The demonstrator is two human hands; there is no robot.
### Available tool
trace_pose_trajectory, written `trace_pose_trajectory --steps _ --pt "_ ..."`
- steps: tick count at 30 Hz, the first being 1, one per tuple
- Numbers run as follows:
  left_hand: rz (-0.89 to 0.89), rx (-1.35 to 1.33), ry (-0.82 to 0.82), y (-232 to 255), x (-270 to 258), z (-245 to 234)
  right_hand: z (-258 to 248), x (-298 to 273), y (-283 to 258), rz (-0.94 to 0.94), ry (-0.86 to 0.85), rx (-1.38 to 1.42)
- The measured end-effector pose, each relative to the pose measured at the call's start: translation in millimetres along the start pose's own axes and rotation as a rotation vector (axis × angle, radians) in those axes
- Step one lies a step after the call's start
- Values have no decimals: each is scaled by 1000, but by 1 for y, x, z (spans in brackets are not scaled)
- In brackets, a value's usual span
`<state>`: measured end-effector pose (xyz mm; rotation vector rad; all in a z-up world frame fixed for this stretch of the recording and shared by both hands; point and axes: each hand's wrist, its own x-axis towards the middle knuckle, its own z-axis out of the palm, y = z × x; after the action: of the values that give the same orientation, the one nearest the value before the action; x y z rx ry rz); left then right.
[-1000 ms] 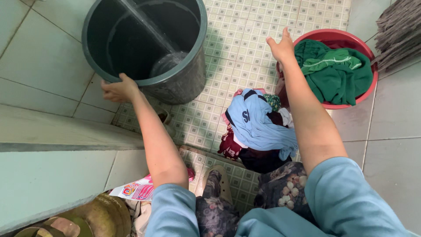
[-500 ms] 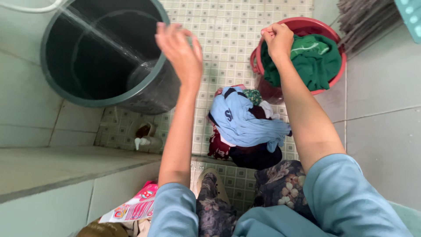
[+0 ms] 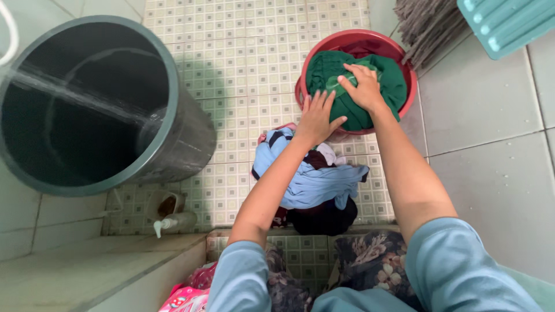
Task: The person sorts clothes into a red bucket and a black bucket while by hand while sitting on the floor, and uses a scoop to transfer water from a large grey bucket to the smaller ones.
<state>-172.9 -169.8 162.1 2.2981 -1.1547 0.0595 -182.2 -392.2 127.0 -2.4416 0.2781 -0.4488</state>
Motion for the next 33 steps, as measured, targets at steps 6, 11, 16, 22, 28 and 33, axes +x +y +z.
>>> trace_pose_trajectory --steps 6,11,16,22,28,33 --pt "-74 24 -200 -26 8 49 -13 4 28 -15 -280 127" --pt "-51 -105 -108 -45 4 66 -19 -14 -8 57 -92 -75" --pt "-17 -511 245 -56 -22 39 -47 6 -67 -72 172 -177" --pt "-533 -1454 124 -94 -42 -42 -103 14 -172 -356 -54 515" --pt "-684 -1370 -73 -129 -95 -73 -46 -60 -248 -453 -663 -148" --pt "-212 -686 -594 -129 -138 29 -82 -4 -162 -265 -261 -240"
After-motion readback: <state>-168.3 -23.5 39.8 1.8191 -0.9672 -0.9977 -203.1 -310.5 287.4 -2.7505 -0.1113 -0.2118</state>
